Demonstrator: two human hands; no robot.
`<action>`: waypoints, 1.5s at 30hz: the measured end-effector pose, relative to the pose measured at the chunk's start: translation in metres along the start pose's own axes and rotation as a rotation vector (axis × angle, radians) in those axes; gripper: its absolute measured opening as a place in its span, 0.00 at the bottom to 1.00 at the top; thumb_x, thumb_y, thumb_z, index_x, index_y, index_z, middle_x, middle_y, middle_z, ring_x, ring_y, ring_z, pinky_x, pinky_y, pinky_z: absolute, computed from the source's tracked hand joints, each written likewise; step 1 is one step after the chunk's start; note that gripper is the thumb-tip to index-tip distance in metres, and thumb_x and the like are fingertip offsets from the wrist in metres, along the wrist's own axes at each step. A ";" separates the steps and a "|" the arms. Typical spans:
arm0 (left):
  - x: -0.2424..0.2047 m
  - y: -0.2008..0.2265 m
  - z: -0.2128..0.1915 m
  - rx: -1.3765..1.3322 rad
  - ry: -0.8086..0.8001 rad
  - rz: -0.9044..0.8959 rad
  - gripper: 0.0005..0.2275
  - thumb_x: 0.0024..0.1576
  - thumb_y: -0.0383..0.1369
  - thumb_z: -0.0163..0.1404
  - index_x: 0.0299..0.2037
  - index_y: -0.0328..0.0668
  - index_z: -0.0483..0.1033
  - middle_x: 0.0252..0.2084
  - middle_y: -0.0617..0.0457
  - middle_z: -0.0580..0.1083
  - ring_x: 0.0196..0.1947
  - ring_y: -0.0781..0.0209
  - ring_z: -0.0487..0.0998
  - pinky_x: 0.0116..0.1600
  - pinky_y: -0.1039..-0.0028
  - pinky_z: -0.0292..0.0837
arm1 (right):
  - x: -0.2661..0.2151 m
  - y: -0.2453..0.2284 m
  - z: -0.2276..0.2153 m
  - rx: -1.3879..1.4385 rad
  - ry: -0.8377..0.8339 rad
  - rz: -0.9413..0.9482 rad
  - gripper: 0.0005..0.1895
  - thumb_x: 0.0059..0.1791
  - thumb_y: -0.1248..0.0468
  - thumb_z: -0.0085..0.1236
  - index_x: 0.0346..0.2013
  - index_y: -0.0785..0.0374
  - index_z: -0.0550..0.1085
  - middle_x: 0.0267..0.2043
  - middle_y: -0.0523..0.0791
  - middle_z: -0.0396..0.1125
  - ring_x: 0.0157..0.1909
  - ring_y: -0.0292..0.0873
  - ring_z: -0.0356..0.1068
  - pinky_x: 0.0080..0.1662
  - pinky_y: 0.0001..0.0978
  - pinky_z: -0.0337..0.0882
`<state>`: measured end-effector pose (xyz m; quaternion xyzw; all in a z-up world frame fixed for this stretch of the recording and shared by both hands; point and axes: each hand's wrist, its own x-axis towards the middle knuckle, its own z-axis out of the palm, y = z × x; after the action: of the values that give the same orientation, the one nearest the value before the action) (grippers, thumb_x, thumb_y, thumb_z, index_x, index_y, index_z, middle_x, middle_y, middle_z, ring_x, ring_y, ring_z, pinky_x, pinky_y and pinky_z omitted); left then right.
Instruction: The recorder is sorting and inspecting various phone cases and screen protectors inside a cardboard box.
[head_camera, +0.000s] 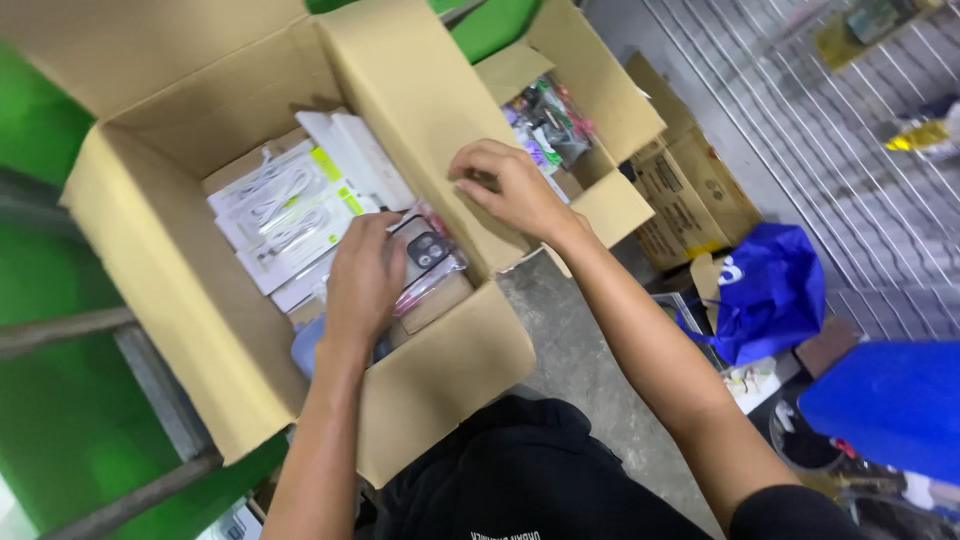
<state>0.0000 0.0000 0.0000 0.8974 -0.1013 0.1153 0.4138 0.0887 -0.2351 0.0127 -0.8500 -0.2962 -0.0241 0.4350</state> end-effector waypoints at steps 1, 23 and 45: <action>0.006 0.006 0.010 -0.009 -0.017 0.014 0.11 0.59 0.25 0.54 0.51 0.33 0.75 0.48 0.38 0.74 0.47 0.39 0.77 0.52 0.57 0.72 | -0.008 0.012 -0.003 -0.009 0.016 0.016 0.07 0.50 0.70 0.62 0.43 0.68 0.76 0.46 0.49 0.72 0.47 0.45 0.75 0.48 0.34 0.76; 0.167 0.065 0.253 0.171 -0.518 -0.017 0.14 0.56 0.31 0.54 0.51 0.38 0.76 0.46 0.37 0.77 0.43 0.34 0.79 0.49 0.51 0.74 | -0.079 0.391 -0.058 -0.118 -0.044 0.652 0.17 0.47 0.64 0.62 0.50 0.67 0.76 0.48 0.54 0.74 0.49 0.51 0.76 0.52 0.40 0.74; 0.199 -0.004 0.349 0.076 -0.412 -0.480 0.07 0.58 0.30 0.51 0.43 0.39 0.80 0.42 0.34 0.78 0.43 0.33 0.79 0.50 0.51 0.73 | -0.041 0.507 -0.009 -0.169 -0.020 0.461 0.17 0.48 0.68 0.59 0.50 0.72 0.75 0.56 0.59 0.68 0.60 0.62 0.66 0.61 0.47 0.66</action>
<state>0.2335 -0.2814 -0.1655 0.9148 0.0361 -0.1663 0.3663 0.3230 -0.4875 -0.3616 -0.9287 -0.0958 0.0595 0.3532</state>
